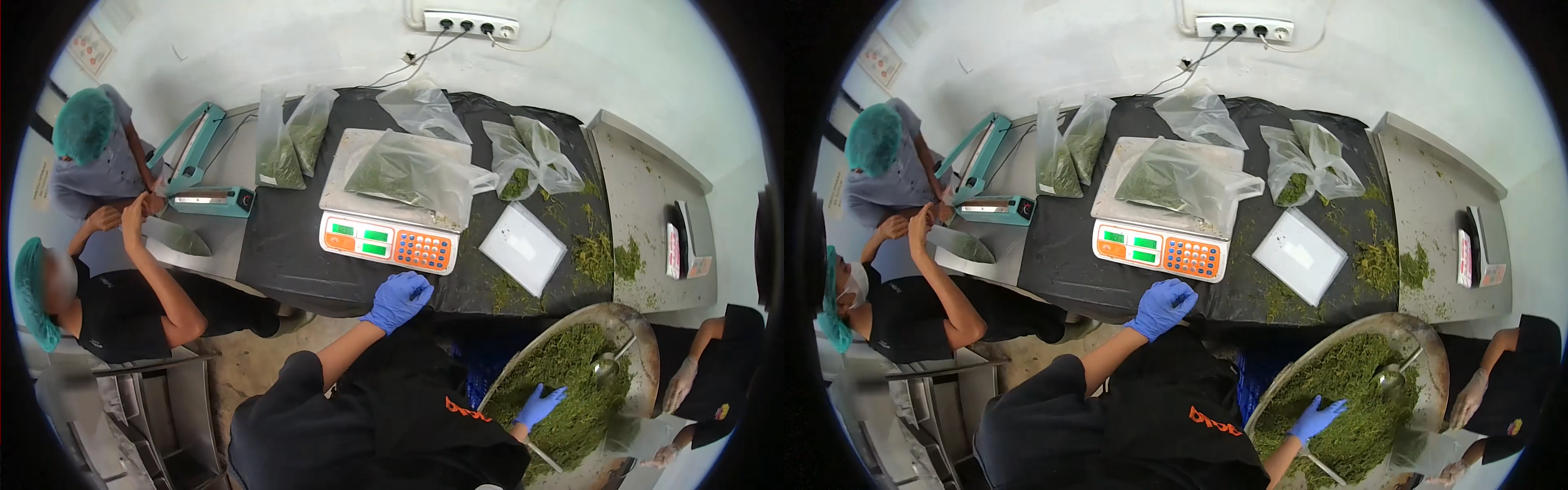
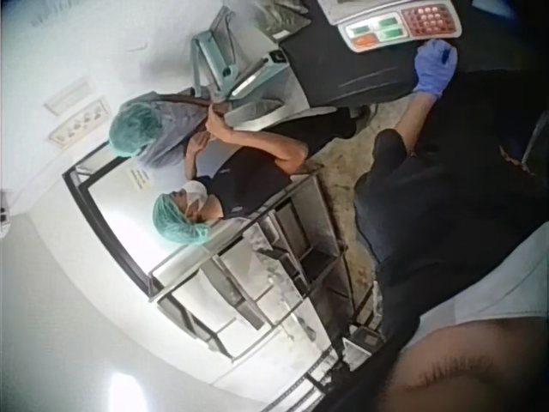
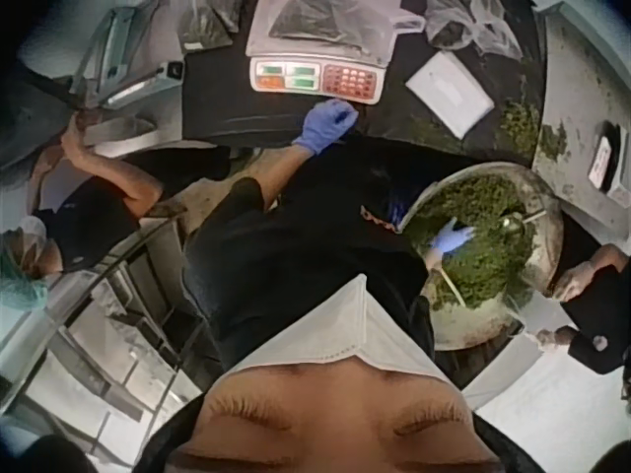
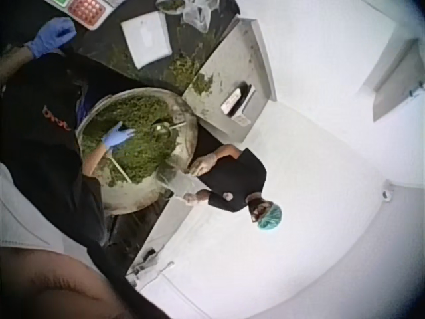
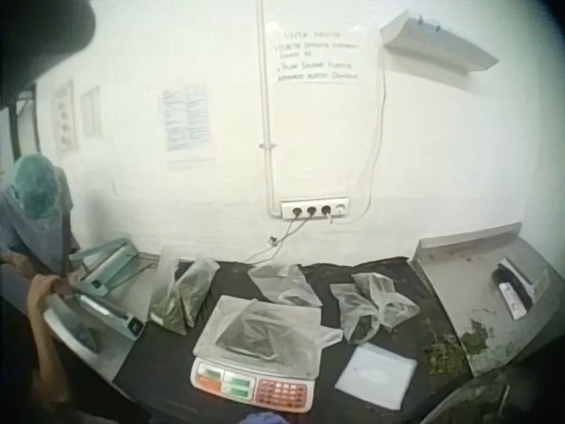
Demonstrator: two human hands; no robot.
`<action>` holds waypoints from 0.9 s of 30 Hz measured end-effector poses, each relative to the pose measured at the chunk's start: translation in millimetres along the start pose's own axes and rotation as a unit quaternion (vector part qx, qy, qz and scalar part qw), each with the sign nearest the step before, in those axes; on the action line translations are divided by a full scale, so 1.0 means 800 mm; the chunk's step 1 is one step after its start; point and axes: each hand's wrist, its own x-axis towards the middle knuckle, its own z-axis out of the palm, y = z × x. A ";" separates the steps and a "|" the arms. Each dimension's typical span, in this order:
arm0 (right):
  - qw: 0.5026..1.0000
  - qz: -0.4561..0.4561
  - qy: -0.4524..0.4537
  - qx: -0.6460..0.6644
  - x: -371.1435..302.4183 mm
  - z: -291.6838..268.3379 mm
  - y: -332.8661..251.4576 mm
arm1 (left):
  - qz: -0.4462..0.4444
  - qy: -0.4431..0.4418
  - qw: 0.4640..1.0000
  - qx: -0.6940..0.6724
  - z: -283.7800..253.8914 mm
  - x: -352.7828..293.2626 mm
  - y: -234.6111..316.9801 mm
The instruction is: The person scoops green leafy herbs from a large metal bowl into clear plastic bags using a metal scoop. They place the filled bags onto a digital scale to weigh them, then move the weighed bags to a nearby table. The process is repeated continuously throughout the clip.
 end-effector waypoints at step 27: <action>0.503 0.305 -0.095 0.803 -0.009 -0.090 0.051 | 0.107 -0.101 0.985 -0.089 0.038 0.000 0.035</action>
